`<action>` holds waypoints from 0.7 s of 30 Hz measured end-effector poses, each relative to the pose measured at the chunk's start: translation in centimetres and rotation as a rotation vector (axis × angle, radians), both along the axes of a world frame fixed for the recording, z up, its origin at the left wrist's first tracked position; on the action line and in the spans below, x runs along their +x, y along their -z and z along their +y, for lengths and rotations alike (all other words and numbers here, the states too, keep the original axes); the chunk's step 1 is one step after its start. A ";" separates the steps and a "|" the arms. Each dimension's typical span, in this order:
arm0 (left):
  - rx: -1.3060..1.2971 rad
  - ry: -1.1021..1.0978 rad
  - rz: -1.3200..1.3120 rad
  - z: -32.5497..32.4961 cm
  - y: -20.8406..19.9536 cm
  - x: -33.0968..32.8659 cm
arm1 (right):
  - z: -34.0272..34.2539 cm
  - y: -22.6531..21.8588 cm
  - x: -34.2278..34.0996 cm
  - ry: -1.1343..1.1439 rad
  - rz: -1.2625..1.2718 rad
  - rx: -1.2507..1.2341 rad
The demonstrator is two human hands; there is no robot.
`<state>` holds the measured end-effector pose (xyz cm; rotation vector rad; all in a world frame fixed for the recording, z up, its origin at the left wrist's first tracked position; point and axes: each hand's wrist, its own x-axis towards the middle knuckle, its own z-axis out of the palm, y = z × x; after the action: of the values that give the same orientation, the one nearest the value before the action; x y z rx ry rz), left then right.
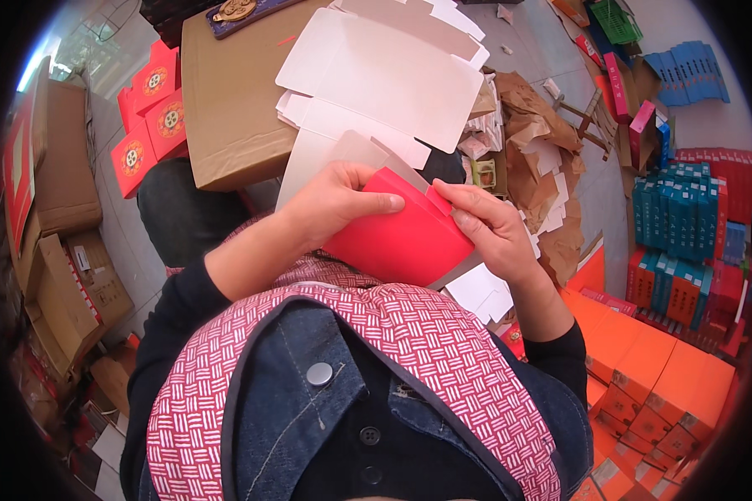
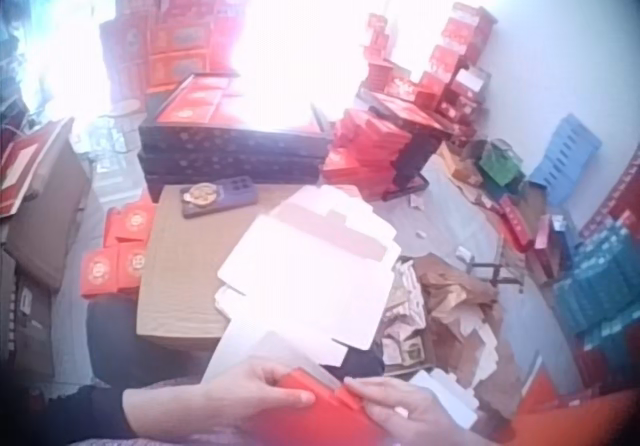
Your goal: The person assembles small red boxes by folding flat red cardboard pieces and inserting white inserts. They repeatedly pick up a red piece, fold it into a box shape, insert a white piece, and place the finished box on a growing stack.
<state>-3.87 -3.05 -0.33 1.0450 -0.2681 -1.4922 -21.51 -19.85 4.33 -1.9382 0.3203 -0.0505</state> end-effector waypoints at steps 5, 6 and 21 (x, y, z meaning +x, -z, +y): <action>-0.101 -0.098 -0.408 0.5 0.0 -0.9 | 0.0 -0.5 0.3 0.101 0.124 0.282; -0.146 -0.140 -0.456 0.7 -0.1 -1.1 | -0.1 -0.6 0.4 0.118 0.128 0.314; -0.078 -0.061 -0.787 0.9 -0.7 -0.8 | 0.9 -1.5 2.3 0.003 0.104 0.012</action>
<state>-4.66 -2.13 0.35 1.5251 -0.8283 -0.9455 -19.20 -18.91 5.78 -1.9323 0.3920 0.0499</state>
